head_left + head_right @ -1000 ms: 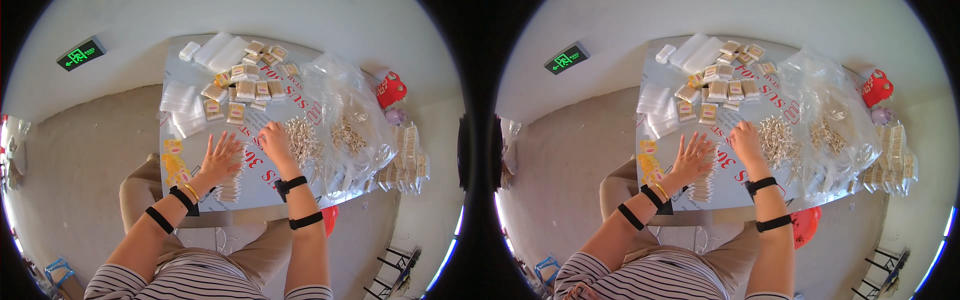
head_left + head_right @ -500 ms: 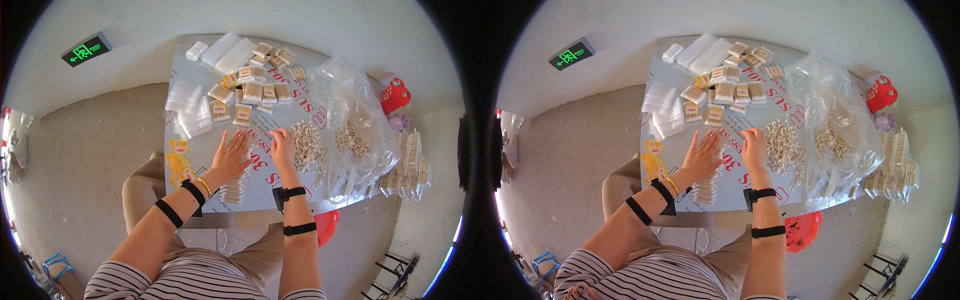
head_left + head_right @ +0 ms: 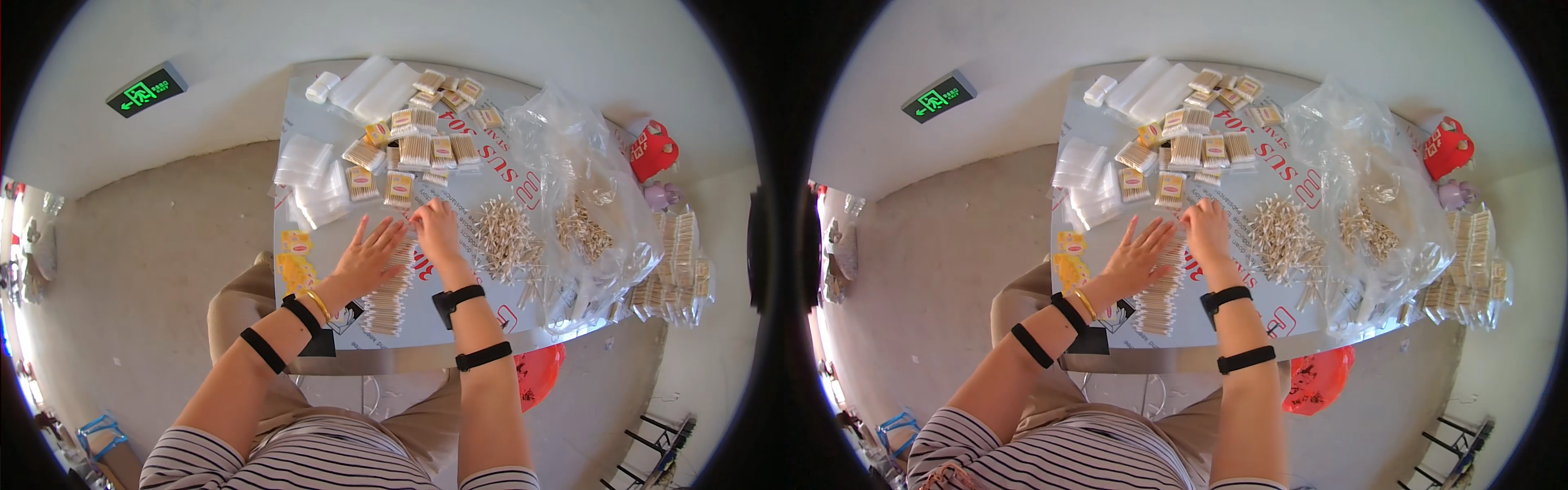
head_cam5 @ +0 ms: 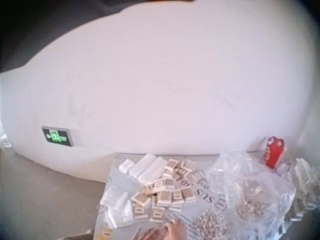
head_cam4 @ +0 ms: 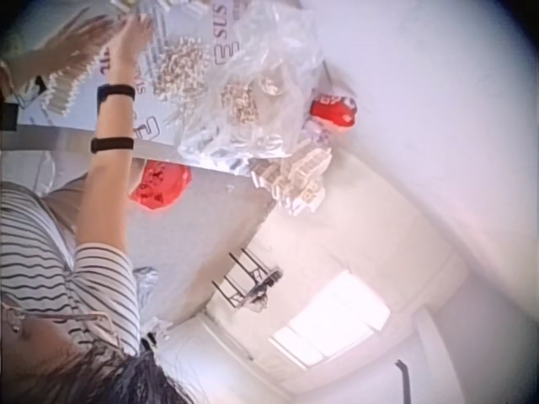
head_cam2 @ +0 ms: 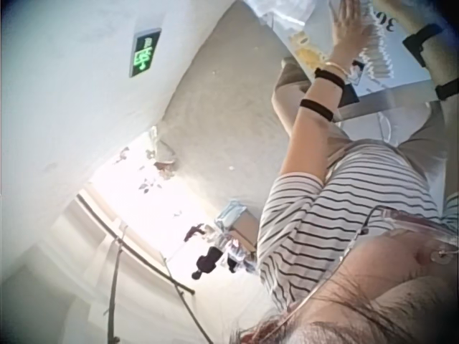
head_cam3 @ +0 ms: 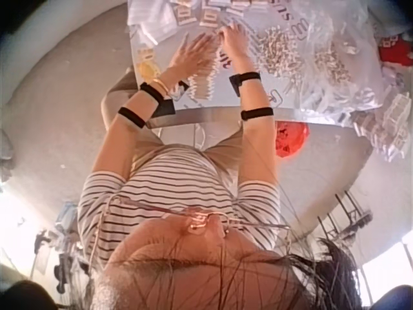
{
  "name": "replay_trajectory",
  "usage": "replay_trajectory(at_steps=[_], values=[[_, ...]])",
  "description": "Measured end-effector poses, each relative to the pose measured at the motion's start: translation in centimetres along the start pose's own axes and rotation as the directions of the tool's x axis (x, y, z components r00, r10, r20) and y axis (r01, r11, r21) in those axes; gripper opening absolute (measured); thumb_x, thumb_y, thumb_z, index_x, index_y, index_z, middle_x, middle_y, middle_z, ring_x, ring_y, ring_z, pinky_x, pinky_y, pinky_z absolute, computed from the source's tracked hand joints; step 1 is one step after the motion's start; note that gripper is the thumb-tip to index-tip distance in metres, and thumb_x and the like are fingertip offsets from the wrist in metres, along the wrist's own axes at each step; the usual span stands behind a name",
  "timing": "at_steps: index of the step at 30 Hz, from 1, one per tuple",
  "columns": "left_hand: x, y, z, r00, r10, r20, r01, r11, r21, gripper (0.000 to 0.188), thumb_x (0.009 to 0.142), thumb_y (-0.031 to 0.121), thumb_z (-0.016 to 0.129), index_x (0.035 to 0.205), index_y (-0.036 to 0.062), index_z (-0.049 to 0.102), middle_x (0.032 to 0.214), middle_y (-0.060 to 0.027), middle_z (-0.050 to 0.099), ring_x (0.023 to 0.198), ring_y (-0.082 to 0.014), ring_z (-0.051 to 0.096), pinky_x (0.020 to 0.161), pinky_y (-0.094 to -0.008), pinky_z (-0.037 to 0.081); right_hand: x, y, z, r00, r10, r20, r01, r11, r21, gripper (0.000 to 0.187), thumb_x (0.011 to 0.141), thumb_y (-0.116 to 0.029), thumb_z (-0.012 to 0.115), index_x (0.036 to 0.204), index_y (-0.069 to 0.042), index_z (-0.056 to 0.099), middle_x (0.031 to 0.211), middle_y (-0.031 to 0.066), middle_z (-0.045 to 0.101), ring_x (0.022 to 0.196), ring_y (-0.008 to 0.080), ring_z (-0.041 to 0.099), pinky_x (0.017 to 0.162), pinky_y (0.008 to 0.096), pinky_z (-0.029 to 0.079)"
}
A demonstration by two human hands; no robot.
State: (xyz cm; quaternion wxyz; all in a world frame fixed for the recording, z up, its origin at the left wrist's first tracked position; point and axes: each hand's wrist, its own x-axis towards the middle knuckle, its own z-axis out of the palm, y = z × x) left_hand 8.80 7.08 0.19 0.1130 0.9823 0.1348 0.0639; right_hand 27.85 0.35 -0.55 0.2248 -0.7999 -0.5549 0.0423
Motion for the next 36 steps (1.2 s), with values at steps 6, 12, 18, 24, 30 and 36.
replay_trajectory(at_steps=[6, 12, 18, 24, 30, 36], values=[[1.5, 0.9, 0.6, 0.999, -0.051, 0.0, 0.051, 0.999, 0.009, 0.076, 0.1, 0.054, 0.042, 0.156, 0.0053, 0.023, 0.162, -0.0079, 0.026, 0.152, -0.0221, 0.016, 0.123, -0.0535, 0.0, -1.2, 0.1, -0.6, 0.96, 0.153, -0.236, -0.074, 0.947, 0.312, 0.012, 0.086, -0.004, 0.063, 0.094, -0.01, 0.07, 0.095, 0.0084, 0.061, 0.094, 0.0316, 0.056, 0.084, 0.0431, 0.047], [1.6, 1.3, 0.6, 0.988, -0.057, 0.14, 0.049, 0.997, 0.061, 0.075, 0.101, 0.057, 0.034, 0.156, 0.0071, 0.025, 0.163, -0.0071, 0.023, 0.153, -0.02, 0.014, 0.123, -0.0518, -0.004, -4.9, 1.1, -2.4, 0.949, 0.197, -0.248, -0.113, 0.942, 0.316, 0.021, 0.089, 0.002, 0.054, 0.103, -0.005, 0.068, 0.099, 0.0098, 0.064, 0.096, 0.0314, 0.058, 0.085, 0.0407, 0.048], [-0.5, -0.7, -0.6, 0.979, -0.199, -0.052, 0.186, 0.965, -0.186, 0.08, 0.1, 0.057, 0.036, 0.154, 0.0002, 0.025, 0.164, -0.0127, 0.018, 0.153, -0.0265, 0.011, 0.123, -0.0526, -0.001, -6.4, -0.9, -1.5, 0.959, 0.24, -0.15, -0.145, 0.871, 0.47, 0.033, 0.093, 0.0, 0.051, 0.123, -0.004, 0.063, 0.126, 0.0153, 0.06, 0.121, 0.0343, 0.055, 0.102, 0.0417, 0.044], [-1.7, -0.5, 1.0, 0.964, -0.266, 0.018, 0.266, 0.964, 0.008, 0.088, 0.098, 0.061, 0.036, 0.154, -0.0058, 0.02, 0.164, -0.0169, 0.014, 0.154, -0.0283, 0.006, 0.123, -0.0528, 0.0, -6.5, -2.3, 0.9, 0.995, 0.057, -0.084, -0.023, 0.933, 0.36, 0.054, 0.099, -0.009, 0.045, 0.151, 0.0, 0.033, 0.159, 0.019, 0.028, 0.148, 0.0375, 0.025, 0.119, 0.0448, 0.026], [-1.2, 0.1, 1.6, 0.969, -0.248, 0.011, 0.244, 0.962, 0.125, 0.09, 0.097, 0.062, 0.036, 0.155, -0.0046, 0.018, 0.165, -0.0168, 0.013, 0.154, -0.0275, 0.005, 0.123, -0.0525, -0.002, -5.3, -4.3, 2.5, 0.997, 0.027, -0.068, -0.004, 0.948, 0.317, 0.061, 0.097, -0.012, 0.047, 0.152, 0.004, 0.027, 0.16, 0.0241, 0.023, 0.148, 0.0412, 0.022, 0.121, 0.0506, 0.019], [-1.0, 0.1, 1.6, 0.973, -0.229, 0.011, 0.229, 0.973, 0.009, 0.092, 0.095, 0.055, 0.046, 0.154, -0.0077, 0.015, 0.163, -0.0207, 0.014, 0.154, -0.0314, 0.007, 0.123, -0.0537, 0.0, -5.4, -3.7, 2.3, 0.998, -0.02, -0.061, 0.044, 0.906, 0.421, 0.06, 0.097, -0.012, 0.045, 0.152, 0.003, 0.027, 0.16, 0.0232, 0.023, 0.149, 0.0412, 0.02, 0.121, 0.0503, 0.019]])
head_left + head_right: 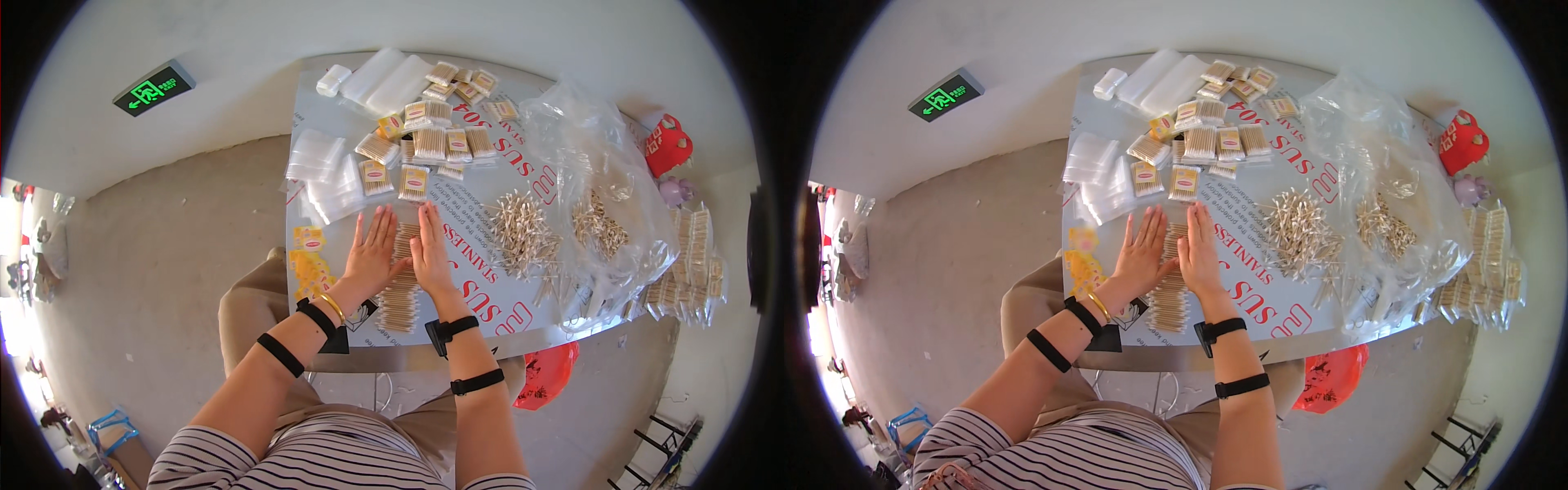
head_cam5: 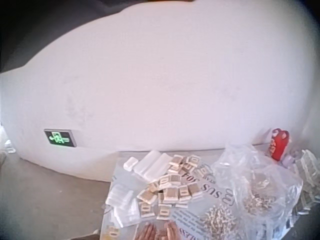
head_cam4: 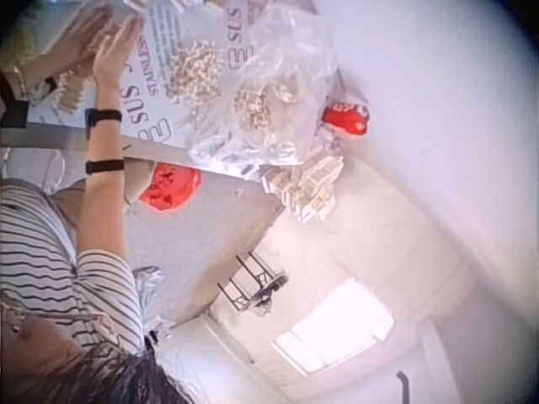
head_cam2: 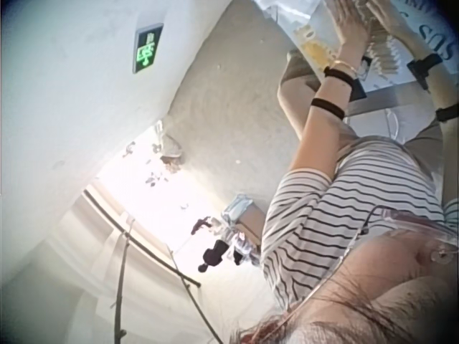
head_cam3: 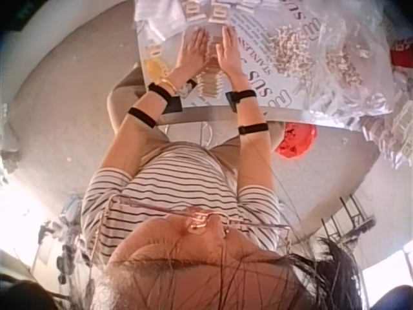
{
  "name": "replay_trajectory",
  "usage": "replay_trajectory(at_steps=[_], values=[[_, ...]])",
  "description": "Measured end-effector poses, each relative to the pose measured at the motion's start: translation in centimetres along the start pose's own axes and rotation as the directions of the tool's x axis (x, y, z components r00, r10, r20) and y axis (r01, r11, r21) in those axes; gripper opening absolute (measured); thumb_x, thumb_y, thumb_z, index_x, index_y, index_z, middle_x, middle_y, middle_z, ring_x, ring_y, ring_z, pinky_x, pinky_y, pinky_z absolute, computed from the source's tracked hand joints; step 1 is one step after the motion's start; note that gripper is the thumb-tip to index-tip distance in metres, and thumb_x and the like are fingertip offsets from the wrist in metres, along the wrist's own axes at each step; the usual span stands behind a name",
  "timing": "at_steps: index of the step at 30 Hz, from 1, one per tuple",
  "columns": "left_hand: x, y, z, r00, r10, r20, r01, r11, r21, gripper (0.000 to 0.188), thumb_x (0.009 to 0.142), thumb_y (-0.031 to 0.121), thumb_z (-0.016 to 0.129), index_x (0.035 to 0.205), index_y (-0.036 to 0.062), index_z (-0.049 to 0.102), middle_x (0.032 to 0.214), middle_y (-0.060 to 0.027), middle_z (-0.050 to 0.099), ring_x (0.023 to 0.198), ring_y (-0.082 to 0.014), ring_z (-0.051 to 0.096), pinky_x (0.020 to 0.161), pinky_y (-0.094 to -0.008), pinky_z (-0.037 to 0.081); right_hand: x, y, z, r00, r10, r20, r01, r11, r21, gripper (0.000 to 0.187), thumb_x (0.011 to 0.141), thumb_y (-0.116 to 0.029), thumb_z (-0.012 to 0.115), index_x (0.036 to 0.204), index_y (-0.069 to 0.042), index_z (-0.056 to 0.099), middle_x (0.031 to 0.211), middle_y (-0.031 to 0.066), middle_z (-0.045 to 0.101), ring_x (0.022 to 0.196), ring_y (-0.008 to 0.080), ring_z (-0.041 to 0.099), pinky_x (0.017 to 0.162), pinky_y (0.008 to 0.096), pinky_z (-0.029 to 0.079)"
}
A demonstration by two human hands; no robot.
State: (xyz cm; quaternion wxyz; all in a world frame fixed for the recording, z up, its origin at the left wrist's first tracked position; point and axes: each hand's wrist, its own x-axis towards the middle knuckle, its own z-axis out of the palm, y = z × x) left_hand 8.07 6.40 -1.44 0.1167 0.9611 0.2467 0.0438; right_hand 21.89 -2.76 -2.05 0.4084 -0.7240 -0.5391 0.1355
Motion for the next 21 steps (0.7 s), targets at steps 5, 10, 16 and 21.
replay_trajectory(at_steps=[5, 10, 16, 21], values=[[-0.8, -0.6, -0.3, 1.0, -0.026, 0.009, 0.026, 1.0, -0.005, 0.09, 0.093, 0.051, 0.049, 0.153, -0.0084, 0.017, 0.163, -0.022, 0.016, 0.153, -0.0324, 0.009, 0.123, -0.0537, 0.002, -1.2, -2.4, -0.5, 0.995, -0.007, 0.099, 0.041, 0.94, -0.34, 0.07, 0.097, -0.034, 0.054, 0.152, 0.002, 0.028, 0.161, 0.0213, 0.024, 0.15, 0.0377, 0.02, 0.121, 0.0512, 0.018], [-1.0, -0.4, 0.1, 0.999, -0.011, 0.03, 0.011, 1.0, 0.015, 0.083, 0.094, 0.044, 0.047, 0.154, -0.0066, 0.02, 0.163, -0.0212, 0.016, 0.154, -0.031, 0.008, 0.123, -0.0523, 0.001, -1.7, -1.9, 0.4, 0.988, 0.048, 0.146, 0.025, 0.887, -0.461, 0.083, 0.094, -0.053, 0.052, 0.153, 0.001, 0.029, 0.162, 0.0197, 0.022, 0.151, 0.0346, 0.018, 0.122, 0.0529, 0.014], [-1.1, -0.7, -0.2, 0.999, 0.003, 0.04, -0.003, 1.0, -0.001, 0.079, 0.096, 0.043, 0.043, 0.154, -0.0062, 0.021, 0.163, -0.021, 0.015, 0.154, -0.0308, 0.009, 0.123, -0.0522, 0.002, -2.0, -1.9, 0.7, 0.986, 0.058, 0.157, 0.023, 0.882, -0.471, 0.083, 0.095, -0.055, 0.049, 0.153, 0.0, 0.029, 0.162, 0.0193, 0.022, 0.151, 0.0342, 0.017, 0.122, 0.0532, 0.013], [-1.1, -1.0, 0.3, 1.0, 0.007, 0.022, -0.01, 0.995, 0.102, 0.079, 0.097, 0.046, 0.043, 0.155, -0.0027, 0.02, 0.164, -0.0192, 0.013, 0.154, -0.0302, 0.008, 0.123, -0.0522, 0.002, -1.9, -1.5, 0.7, 0.984, 0.068, 0.165, 0.009, 0.904, -0.426, 0.078, 0.097, -0.05, 0.048, 0.154, 0.0, 0.028, 0.162, 0.0196, 0.021, 0.152, 0.035, 0.016, 0.122, 0.0533, 0.011]])
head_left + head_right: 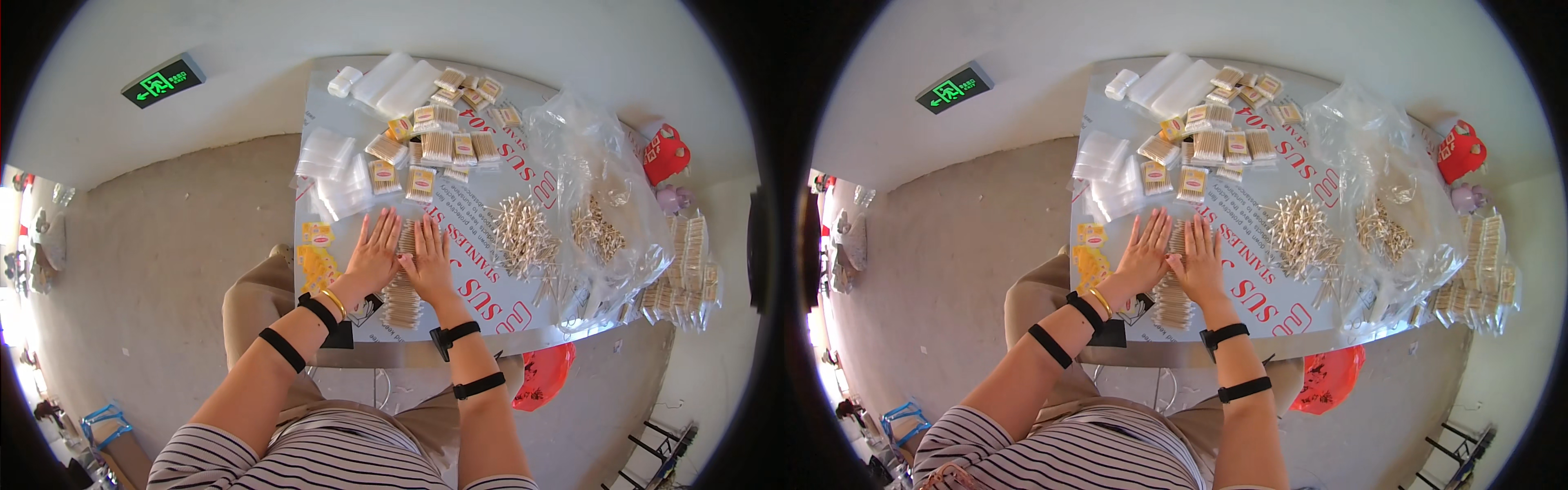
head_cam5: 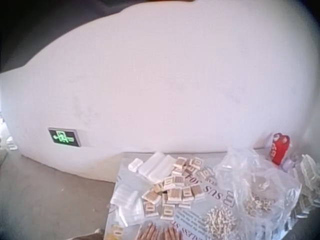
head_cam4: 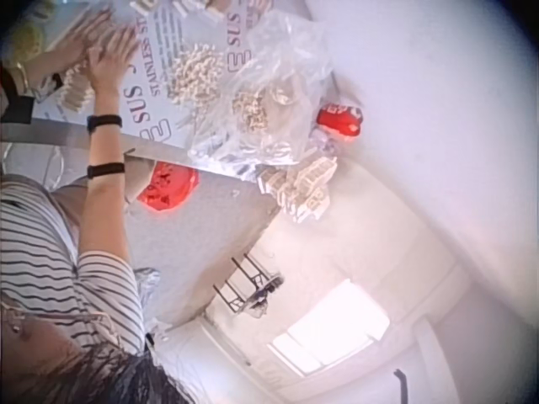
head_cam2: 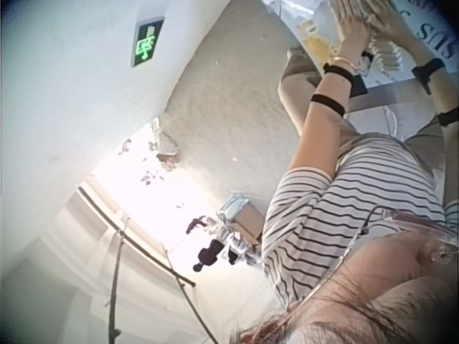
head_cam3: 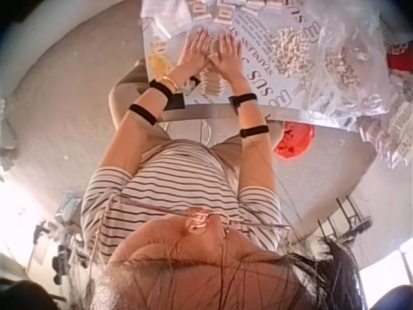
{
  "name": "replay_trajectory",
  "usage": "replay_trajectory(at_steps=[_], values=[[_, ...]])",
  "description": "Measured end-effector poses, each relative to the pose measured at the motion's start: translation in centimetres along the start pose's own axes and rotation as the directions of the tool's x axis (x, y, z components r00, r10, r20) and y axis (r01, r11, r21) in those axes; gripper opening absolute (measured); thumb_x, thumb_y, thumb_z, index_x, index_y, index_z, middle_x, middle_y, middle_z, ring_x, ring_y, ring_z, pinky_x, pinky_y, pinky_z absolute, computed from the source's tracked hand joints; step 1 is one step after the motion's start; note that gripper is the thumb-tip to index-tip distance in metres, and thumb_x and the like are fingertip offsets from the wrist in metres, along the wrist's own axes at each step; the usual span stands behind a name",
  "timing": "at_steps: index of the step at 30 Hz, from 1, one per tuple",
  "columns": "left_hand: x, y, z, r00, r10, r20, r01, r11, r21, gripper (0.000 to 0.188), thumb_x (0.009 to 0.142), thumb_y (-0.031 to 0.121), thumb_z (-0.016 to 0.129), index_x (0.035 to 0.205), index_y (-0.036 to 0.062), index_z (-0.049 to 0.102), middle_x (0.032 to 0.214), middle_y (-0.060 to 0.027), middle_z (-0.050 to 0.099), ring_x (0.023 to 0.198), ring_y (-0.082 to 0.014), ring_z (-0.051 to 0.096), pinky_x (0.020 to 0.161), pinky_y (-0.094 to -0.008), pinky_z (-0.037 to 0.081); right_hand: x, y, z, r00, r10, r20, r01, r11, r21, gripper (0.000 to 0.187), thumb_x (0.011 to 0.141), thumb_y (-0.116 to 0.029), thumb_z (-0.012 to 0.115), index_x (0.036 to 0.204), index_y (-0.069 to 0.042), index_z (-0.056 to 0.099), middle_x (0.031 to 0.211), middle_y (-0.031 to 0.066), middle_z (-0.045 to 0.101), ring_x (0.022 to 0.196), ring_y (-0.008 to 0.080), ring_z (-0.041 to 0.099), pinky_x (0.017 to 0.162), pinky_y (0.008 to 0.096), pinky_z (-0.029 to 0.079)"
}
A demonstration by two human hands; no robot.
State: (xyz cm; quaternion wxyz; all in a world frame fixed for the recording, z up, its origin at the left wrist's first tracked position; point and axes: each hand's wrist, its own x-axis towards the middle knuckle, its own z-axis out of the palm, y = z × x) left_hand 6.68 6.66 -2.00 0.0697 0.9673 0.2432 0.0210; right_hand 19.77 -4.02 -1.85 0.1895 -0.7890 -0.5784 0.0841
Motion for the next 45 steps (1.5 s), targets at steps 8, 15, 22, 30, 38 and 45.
replay_trajectory(at_steps=[8, 15, 22, 30, 38, 45], values=[[-0.2, 1.7, -0.8, 0.99, 0.14, 0.031, -0.14, 0.99, 0.015, 0.083, 0.099, 0.063, 0.029, 0.158, 0.0061, 0.018, 0.166, -0.0071, 0.014, 0.154, -0.023, 0.007, 0.123, -0.0532, -0.002, -2.5, 2.4, -2.9, 0.977, 0.164, -0.139, -0.122, 0.954, 0.273, 0.069, 0.104, -0.041, 0.037, 0.155, 0.002, 0.02, 0.162, 0.0211, 0.02, 0.151, 0.0391, 0.014, 0.121, 0.0522, 0.01], [0.5, 2.8, -1.2, 0.986, 0.143, 0.088, -0.144, 0.99, 0.008, 0.086, 0.098, 0.067, 0.028, 0.157, 0.0041, 0.021, 0.166, -0.0087, 0.017, 0.154, -0.0222, 0.008, 0.123, -0.0515, -0.002, -6.7, 2.5, -2.6, 0.946, 0.264, -0.188, -0.198, 0.93, 0.309, 0.068, 0.104, -0.038, 0.039, 0.156, 0.001, 0.021, 0.162, 0.0216, 0.022, 0.151, 0.0388, 0.016, 0.121, 0.0517, 0.012], [1.5, 4.5, -1.5, 0.982, 0.186, -0.025, -0.185, 0.982, 0.036, 0.089, 0.097, 0.066, 0.029, 0.156, -0.001, 0.022, 0.164, -0.0142, 0.02, 0.154, -0.0264, 0.01, 0.123, -0.0515, 0.001, -7.8, 1.8, -1.0, 0.947, 0.265, -0.18, -0.255, 0.964, 0.076, 0.064, 0.103, -0.035, 0.043, 0.153, 0.002, 0.026, 0.16, 0.0198, 0.027, 0.151, 0.0344, 0.02, 0.121, 0.0525, 0.015], [2.0, 4.5, -0.6, 0.982, 0.189, -0.016, -0.19, 0.98, -0.059, 0.089, 0.098, 0.065, 0.028, 0.155, -0.0035, 0.02, 0.163, -0.0163, 0.022, 0.154, -0.028, 0.01, 0.123, -0.051, 0.001, -7.6, 1.0, -1.1, 0.934, 0.29, -0.206, -0.308, 0.949, -0.061, 0.063, 0.099, -0.029, 0.046, 0.151, 0.003, 0.03, 0.16, 0.0185, 0.028, 0.15, 0.0328, 0.022, 0.122, 0.0512, 0.017], [2.0, 4.9, -2.1, 0.991, 0.125, 0.052, -0.121, 0.99, -0.07, 0.089, 0.099, 0.064, 0.028, 0.156, -0.003, 0.016, 0.164, -0.0164, 0.016, 0.154, -0.0266, 0.007, 0.123, -0.0509, -0.002, -7.5, 0.4, -1.5, 0.934, 0.301, -0.192, -0.318, 0.946, -0.06, 0.064, 0.099, -0.03, 0.046, 0.152, 0.002, 0.029, 0.161, 0.0164, 0.027, 0.15, 0.0306, 0.023, 0.122, 0.0504, 0.018], [-5.0, 2.1, -4.6, 1.0, -0.013, -0.014, 0.009, 0.972, -0.234, 0.085, 0.099, 0.053, 0.042, 0.156, -0.004, 0.014, 0.163, -0.0201, 0.017, 0.153, -0.0299, 0.011, 0.123, -0.0527, 0.001, -7.4, 0.8, -0.8, 0.937, 0.281, -0.206, -0.307, 0.945, -0.109, 0.065, 0.098, -0.03, 0.047, 0.153, 0.0, 0.029, 0.161, 0.0159, 0.026, 0.15, 0.0296, 0.024, 0.122, 0.0497, 0.018]])
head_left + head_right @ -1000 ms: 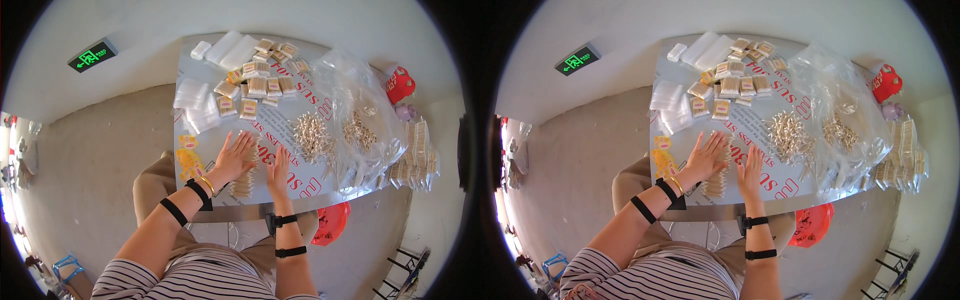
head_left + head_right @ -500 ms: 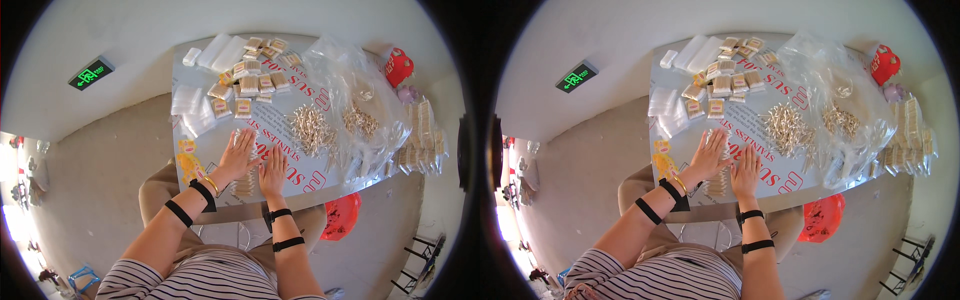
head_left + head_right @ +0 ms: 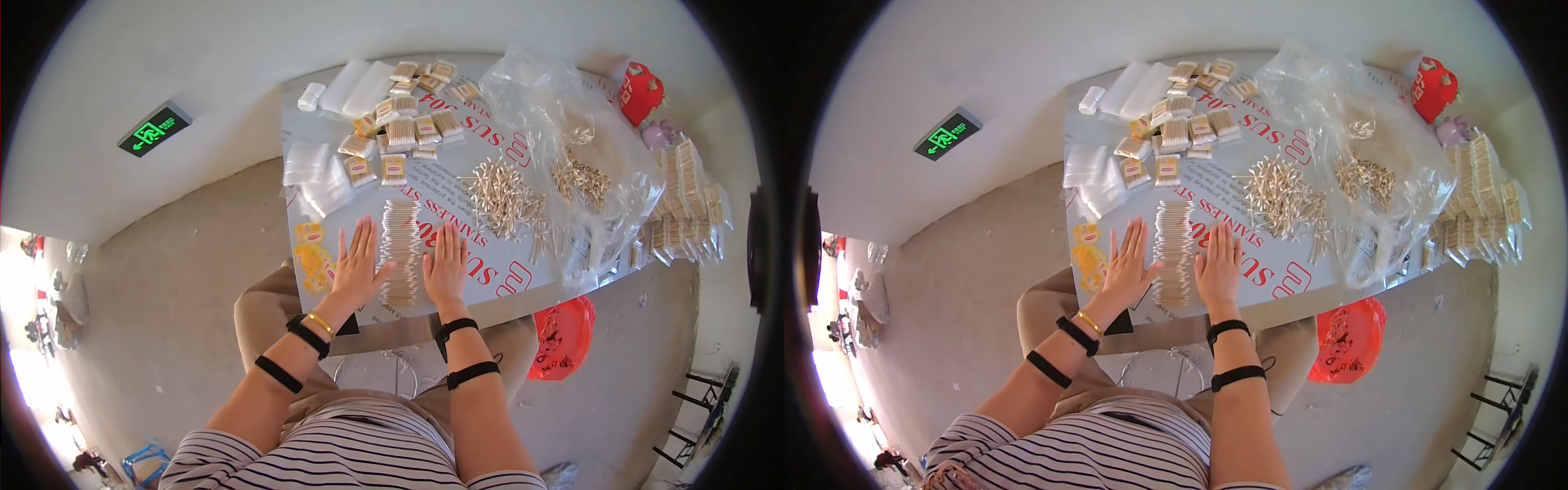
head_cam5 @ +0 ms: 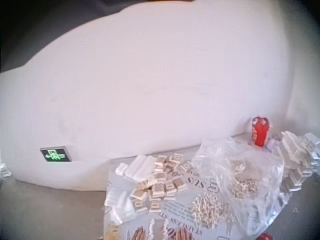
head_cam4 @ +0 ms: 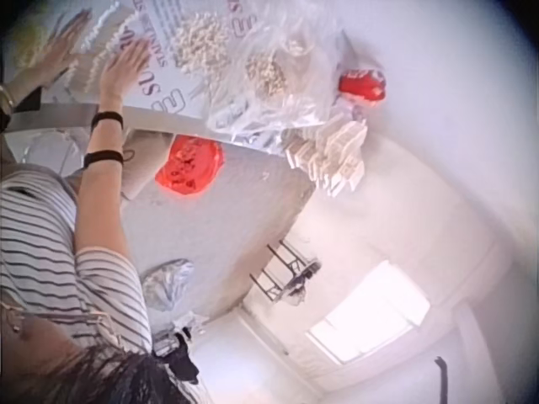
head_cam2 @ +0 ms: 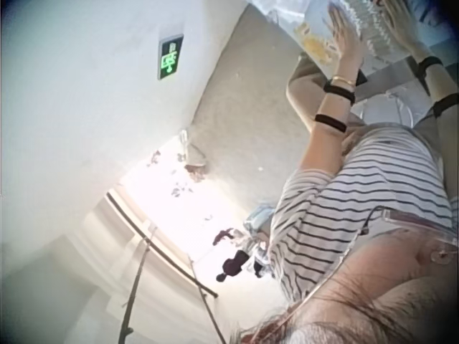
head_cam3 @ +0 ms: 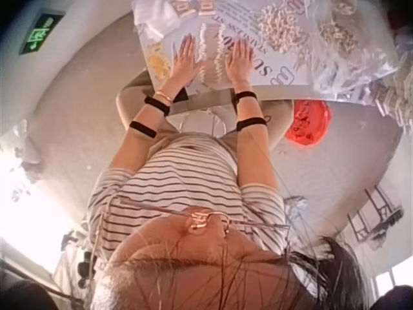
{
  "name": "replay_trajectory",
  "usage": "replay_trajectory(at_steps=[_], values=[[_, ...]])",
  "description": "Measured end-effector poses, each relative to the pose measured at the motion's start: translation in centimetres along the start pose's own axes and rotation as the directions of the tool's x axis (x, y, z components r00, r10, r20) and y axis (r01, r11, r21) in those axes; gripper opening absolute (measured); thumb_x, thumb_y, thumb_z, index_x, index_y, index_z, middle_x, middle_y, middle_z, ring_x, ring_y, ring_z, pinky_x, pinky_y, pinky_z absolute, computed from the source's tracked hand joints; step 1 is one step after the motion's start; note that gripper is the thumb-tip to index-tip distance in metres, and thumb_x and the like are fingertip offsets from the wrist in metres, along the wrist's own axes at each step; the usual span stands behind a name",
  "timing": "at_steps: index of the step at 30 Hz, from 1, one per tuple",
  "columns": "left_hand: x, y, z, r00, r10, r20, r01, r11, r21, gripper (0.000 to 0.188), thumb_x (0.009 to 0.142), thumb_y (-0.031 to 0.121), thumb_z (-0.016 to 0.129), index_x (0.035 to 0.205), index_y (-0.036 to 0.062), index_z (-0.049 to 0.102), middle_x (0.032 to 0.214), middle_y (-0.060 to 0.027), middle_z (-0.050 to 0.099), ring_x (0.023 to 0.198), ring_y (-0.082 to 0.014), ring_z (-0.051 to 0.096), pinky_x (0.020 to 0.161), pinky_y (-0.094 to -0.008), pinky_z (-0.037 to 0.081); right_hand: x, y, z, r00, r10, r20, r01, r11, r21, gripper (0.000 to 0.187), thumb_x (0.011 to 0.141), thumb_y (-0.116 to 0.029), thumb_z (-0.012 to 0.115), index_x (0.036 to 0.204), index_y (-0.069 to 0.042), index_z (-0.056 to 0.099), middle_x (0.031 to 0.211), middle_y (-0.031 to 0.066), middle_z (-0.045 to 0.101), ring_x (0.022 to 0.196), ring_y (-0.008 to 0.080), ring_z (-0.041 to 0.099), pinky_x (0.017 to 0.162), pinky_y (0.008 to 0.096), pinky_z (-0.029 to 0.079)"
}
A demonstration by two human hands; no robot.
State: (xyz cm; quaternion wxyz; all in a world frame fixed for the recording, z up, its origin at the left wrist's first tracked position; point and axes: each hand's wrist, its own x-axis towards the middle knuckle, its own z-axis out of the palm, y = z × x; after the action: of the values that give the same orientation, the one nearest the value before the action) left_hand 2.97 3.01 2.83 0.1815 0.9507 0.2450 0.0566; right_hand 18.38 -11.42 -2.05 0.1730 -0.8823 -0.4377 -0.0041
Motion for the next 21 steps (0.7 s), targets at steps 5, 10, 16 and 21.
replay_trajectory(at_steps=[5, 10, 16, 21], values=[[-8.3, 0.1, -0.9, 1.0, -0.016, 0.022, 0.015, 1.0, 0.014, 0.078, 0.096, 0.04, 0.053, 0.152, -0.0047, 0.022, 0.16, -0.0212, 0.024, 0.151, -0.032, 0.018, 0.123, -0.0543, 0.003, -0.5, 1.8, 0.0, 0.999, 0.01, -0.052, -0.002, 0.987, 0.158, 0.057, 0.096, -0.026, 0.054, 0.146, -0.003, 0.04, 0.155, 0.0164, 0.034, 0.144, 0.0328, 0.032, 0.117, 0.0503, 0.026], [-13.3, -0.1, -1.4, 0.997, -0.044, 0.057, 0.043, 0.999, 0.008, 0.06, 0.086, 0.018, 0.06, 0.141, 0.0001, 0.043, 0.143, -0.0189, 0.046, 0.142, -0.0318, 0.036, 0.123, -0.054, 0.007, -5.1, -1.8, -2.9, 0.999, -0.005, -0.046, 0.023, 0.915, 0.403, 0.036, 0.087, -0.015, 0.065, 0.122, -0.008, 0.06, 0.133, 0.0146, 0.051, 0.124, 0.0362, 0.049, 0.102, 0.0513, 0.039], [-14.6, 1.5, -1.3, 0.987, 0.145, -0.063, -0.148, 0.987, -0.057, 0.034, 0.078, 0.012, 0.061, 0.112, 0.0063, 0.062, 0.112, -0.0126, 0.057, 0.114, -0.0274, 0.053, 0.11, -0.0471, 0.031, -10.6, -5.3, -3.4, 0.99, -0.143, 0.011, 0.131, 0.935, 0.33, 0.034, 0.079, -0.011, 0.069, 0.112, -0.011, 0.064, 0.125, 0.0107, 0.053, 0.117, 0.0342, 0.05, 0.096, 0.0471, 0.042], [-16.2, 2.1, -1.2, 0.984, -0.085, 0.157, 0.094, 0.994, -0.047, 0.031, 0.08, 0.017, 0.063, 0.109, 0.0085, 0.064, 0.104, -0.0087, 0.056, 0.104, -0.0262, 0.054, 0.093, -0.0423, 0.037, -10.9, -6.0, -3.7, 0.99, -0.14, 0.028, 0.128, 0.957, 0.261, 0.038, 0.081, -0.013, 0.067, 0.119, -0.013, 0.065, 0.13, 0.011, 0.051, 0.121, 0.0357, 0.048, 0.099, 0.049, 0.04]])
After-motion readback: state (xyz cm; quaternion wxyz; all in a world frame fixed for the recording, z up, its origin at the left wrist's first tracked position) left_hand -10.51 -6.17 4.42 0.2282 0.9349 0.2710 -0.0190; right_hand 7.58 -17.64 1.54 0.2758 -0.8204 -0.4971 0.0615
